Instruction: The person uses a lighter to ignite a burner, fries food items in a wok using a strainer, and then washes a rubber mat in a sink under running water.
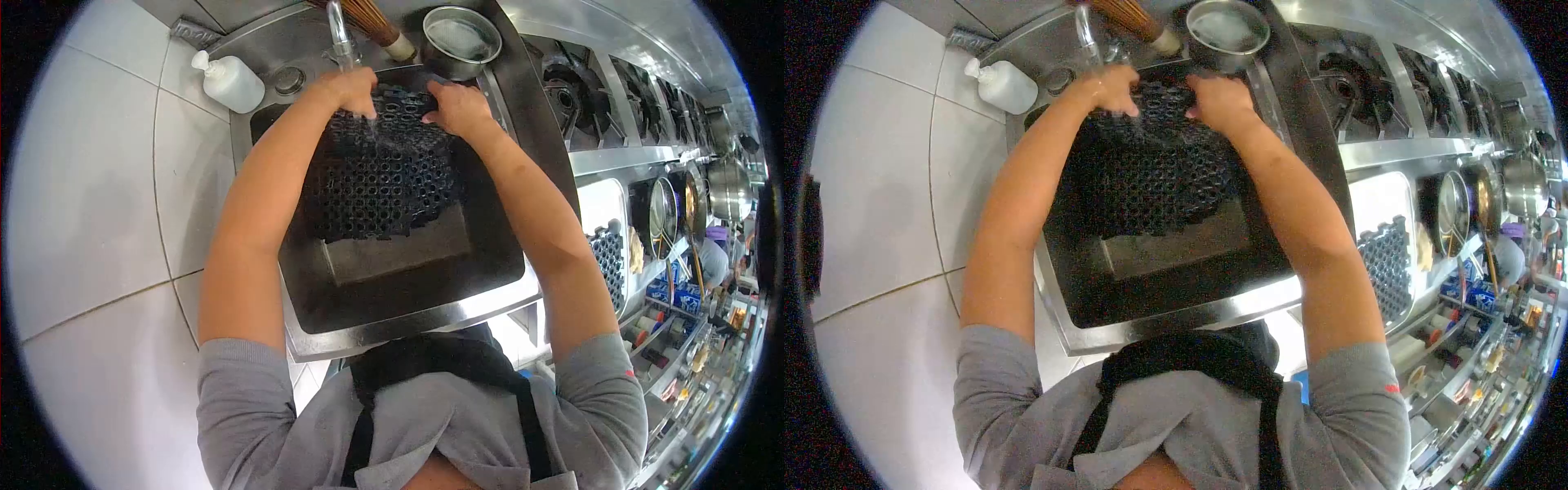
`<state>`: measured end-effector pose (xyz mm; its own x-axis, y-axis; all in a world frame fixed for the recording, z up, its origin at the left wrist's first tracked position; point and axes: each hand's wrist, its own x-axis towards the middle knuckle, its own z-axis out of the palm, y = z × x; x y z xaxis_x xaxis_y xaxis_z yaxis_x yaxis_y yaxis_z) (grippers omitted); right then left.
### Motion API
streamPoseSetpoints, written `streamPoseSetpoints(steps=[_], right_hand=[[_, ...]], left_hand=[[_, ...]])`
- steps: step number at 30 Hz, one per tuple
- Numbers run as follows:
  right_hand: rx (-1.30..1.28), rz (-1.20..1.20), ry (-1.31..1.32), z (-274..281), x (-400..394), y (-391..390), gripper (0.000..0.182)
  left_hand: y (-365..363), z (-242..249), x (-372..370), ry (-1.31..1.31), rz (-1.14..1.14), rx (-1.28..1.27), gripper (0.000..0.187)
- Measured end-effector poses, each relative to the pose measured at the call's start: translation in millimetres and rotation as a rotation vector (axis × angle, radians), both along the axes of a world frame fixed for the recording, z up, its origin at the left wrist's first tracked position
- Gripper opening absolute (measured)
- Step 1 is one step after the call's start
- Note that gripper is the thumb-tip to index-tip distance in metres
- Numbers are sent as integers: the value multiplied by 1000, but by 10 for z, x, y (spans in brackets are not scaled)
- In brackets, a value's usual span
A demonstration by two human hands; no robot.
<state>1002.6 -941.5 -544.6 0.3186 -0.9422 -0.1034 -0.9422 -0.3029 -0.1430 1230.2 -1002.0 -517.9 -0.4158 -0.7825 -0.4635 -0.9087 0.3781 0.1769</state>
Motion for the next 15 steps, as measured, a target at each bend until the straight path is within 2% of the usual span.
streamPoseSetpoints(steps=[3, 5, 6, 9, 12, 15], right_hand=[[62, -60, -80, 28, -32, 48, 48], [93, -72, -40, 95, -22, 106, 48], [118, -80, 4, 121, -18, 112, 47], [115, -87, -26, 94, -123, 120, 45], [124, -123, -18, 9, -242, 73, 44], [128, -144, -22, -61, -379, 77, 44]], left_hand=[[-126, -227, 130, 47, -52, -111, 68], [-137, -342, 142, 53, -118, -94, 68], [-135, -336, 137, 63, -180, -85, 69], [-53, -312, 47, 153, -170, -48, 70], [50, -189, -89, 131, -78, -68, 67], [63, -153, -133, 107, -121, -149, 67]])
